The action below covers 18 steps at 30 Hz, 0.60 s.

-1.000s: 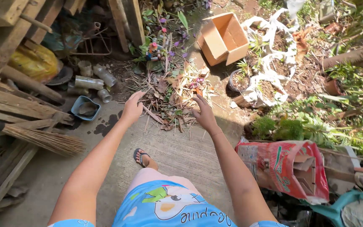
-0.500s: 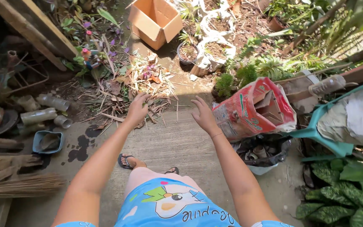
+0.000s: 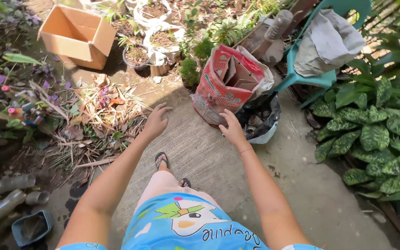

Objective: Collecting plastic bottles, trash, and stones from a cluttered outdoor area and organizing them into bags and boxes.

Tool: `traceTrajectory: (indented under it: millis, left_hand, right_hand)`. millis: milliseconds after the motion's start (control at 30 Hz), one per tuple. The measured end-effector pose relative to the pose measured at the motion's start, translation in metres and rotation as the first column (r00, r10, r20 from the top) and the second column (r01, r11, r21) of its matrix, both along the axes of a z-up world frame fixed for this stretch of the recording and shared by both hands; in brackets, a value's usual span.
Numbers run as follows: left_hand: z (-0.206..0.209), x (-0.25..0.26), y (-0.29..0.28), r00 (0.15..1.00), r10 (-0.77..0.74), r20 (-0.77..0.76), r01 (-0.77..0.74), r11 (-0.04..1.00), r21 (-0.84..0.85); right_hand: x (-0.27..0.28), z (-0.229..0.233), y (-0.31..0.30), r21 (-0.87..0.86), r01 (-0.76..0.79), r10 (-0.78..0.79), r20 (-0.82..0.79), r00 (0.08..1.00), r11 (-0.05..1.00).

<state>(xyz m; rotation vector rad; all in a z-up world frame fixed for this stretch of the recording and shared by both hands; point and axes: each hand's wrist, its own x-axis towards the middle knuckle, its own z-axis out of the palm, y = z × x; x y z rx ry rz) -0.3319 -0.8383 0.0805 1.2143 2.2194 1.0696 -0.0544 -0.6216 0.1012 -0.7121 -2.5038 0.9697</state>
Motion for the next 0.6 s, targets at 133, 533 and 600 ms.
traceTrajectory:
  millis: [133, 533, 600]
  left_hand:
    - [0.001, 0.028, 0.059, 0.987, -0.157, 0.040, 0.155, 0.987, 0.049]
    - [-0.037, 0.049, 0.269, 0.919, -0.384, 0.084, 0.393, 0.889, -0.233]
    - [-0.044, 0.060, 0.290, 0.862, -0.482, 0.157, 0.504, 0.849, -0.160]
  right_hand:
    - [0.041, -0.004, 0.020, -0.023, 0.189, -0.189, 0.010, 0.982, 0.982]
    - [0.126, -0.053, 0.120, -0.255, 0.572, -0.569, 0.095, 0.817, 0.780]
    - [0.137, -0.055, 0.125, -0.258, 0.621, -0.597, 0.172, 0.783, 0.740]
